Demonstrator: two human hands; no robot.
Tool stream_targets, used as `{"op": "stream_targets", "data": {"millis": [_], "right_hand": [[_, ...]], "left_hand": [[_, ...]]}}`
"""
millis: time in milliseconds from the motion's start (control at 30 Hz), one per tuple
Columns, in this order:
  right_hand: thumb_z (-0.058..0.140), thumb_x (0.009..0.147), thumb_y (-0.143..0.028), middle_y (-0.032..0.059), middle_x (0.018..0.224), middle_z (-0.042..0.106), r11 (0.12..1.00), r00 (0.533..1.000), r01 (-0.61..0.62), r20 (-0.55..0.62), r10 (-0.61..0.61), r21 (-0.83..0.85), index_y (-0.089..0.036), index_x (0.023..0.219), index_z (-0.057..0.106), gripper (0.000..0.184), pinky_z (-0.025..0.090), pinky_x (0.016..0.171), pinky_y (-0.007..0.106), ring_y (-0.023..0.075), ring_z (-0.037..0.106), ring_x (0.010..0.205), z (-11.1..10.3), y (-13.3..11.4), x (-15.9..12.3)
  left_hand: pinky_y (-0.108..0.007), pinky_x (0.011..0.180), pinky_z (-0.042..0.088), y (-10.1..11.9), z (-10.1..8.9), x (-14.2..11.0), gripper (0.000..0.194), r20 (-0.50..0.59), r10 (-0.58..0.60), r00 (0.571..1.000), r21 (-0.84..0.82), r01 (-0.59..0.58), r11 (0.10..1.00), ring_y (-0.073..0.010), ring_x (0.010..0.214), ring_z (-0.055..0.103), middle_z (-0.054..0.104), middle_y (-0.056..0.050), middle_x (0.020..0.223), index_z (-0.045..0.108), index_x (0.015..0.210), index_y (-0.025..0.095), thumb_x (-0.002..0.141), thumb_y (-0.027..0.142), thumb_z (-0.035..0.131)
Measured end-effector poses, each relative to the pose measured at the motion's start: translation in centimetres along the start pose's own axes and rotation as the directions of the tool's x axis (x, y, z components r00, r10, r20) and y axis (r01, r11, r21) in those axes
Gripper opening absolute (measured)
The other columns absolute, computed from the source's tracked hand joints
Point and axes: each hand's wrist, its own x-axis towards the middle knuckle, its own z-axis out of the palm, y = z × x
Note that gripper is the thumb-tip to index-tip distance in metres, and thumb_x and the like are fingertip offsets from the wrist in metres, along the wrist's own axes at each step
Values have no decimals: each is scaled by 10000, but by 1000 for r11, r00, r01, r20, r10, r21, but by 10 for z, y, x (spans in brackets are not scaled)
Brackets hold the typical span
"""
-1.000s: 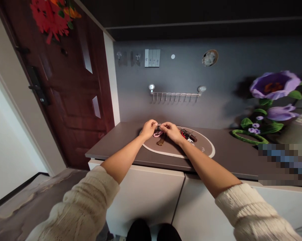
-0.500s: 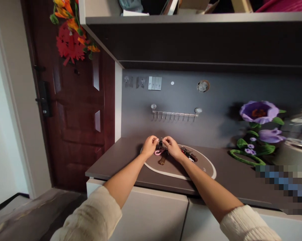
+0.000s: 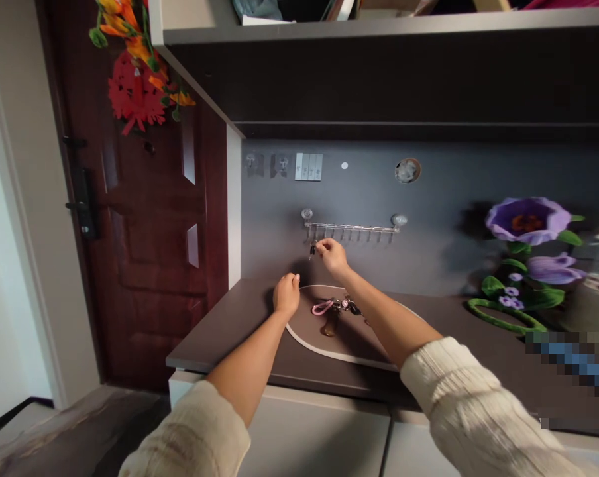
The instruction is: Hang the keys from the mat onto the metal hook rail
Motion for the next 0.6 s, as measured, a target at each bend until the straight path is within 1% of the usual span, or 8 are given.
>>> {"op": "stream_targets", "data": {"millis": [133, 233, 300, 467, 600], "right_hand": [[489, 706, -222, -1, 617, 574, 985, 993, -111, -26, 116, 130, -168, 709, 544, 77, 433, 535, 228, 91, 502, 497, 12, -7, 12], [498, 704, -184, 3, 612, 581, 964, 987, -138, -53, 154, 225, -165, 717, 539, 47, 446, 509, 219, 89, 517, 487, 21, -8, 20], [506, 706, -174, 7, 607, 586, 957, 984, -144, -66, 166, 253, -161, 716, 543, 40, 448, 495, 213, 88, 522, 483, 25, -6, 24], [501, 723, -167, -3, 590, 590, 952, 969, -189, -114, 221, 242, -154, 745, 568, 72, 449, 486, 197, 80, 532, 454, 36, -1, 31], [503, 732, -189, 5, 602, 611, 968, 962, -191, -164, 217, 162, -147, 766, 590, 102, 468, 518, 203, 87, 564, 470, 41, 9, 36]], "left_hand": [[-263, 631, 348, 1, 2, 0, 305, 1, 10, 1000, 5, -10, 1000, -161, 720, 549, 619, -63, 757, 518, 674, 189, 876, 302, 319], [-262, 631, 350, 1, 3, 1, 305, 1, 16, 1000, 6, -16, 1000, -161, 718, 550, 619, -62, 749, 520, 673, 189, 877, 302, 322], [-262, 633, 351, 0, 4, 1, 307, 9, 18, 1000, 12, -18, 1000, -161, 720, 552, 623, -64, 759, 526, 680, 188, 878, 302, 321], [-261, 662, 356, 2, 2, 1, 320, 48, -9, 999, 32, 8, 999, -160, 759, 559, 636, -65, 810, 548, 723, 181, 887, 303, 301], [-255, 680, 356, 5, -1, 1, 323, 61, -22, 998, 50, 19, 999, -155, 785, 560, 640, -59, 836, 559, 746, 179, 890, 297, 295]]}}
